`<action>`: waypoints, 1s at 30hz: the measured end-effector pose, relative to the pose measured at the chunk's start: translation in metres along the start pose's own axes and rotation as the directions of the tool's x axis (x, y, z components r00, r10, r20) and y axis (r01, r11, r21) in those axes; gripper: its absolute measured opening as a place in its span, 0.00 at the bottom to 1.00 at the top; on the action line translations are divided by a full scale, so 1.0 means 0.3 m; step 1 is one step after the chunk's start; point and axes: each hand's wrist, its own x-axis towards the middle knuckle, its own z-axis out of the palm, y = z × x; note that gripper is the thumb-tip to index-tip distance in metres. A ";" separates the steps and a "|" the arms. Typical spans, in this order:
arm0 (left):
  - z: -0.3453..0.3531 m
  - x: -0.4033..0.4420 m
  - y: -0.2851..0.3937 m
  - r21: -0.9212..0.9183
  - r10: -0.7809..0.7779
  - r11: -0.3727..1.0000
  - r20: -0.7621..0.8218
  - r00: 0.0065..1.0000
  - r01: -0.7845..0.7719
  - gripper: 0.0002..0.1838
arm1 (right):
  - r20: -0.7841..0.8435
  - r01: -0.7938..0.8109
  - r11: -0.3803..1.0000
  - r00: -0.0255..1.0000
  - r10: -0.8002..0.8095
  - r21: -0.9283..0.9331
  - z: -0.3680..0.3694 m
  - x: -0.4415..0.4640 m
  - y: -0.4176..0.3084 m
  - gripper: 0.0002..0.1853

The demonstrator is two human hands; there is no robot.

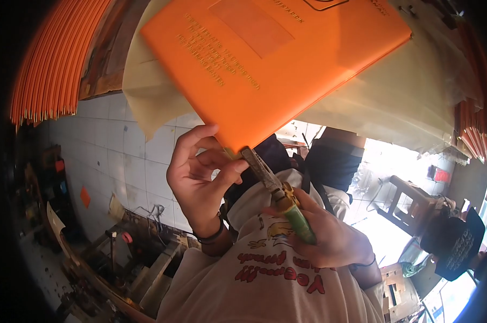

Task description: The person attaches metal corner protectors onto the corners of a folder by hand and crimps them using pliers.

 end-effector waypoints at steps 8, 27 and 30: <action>0.017 -0.001 0.000 0.034 -0.003 0.999 -0.032 0.999 0.005 0.29 | -0.015 0.030 1.000 0.999 -0.030 -0.004 -0.007 -0.005 0.011 0.31; 0.008 0.008 -0.006 0.026 0.022 0.999 -0.013 1.000 -0.022 0.28 | -0.095 0.016 0.999 0.995 -0.019 -0.030 -0.016 -0.018 0.056 0.24; 0.008 0.005 -0.008 0.011 0.015 1.000 -0.020 1.000 -0.015 0.28 | -0.224 -0.032 0.999 0.974 0.035 0.015 -0.003 -0.022 0.040 0.20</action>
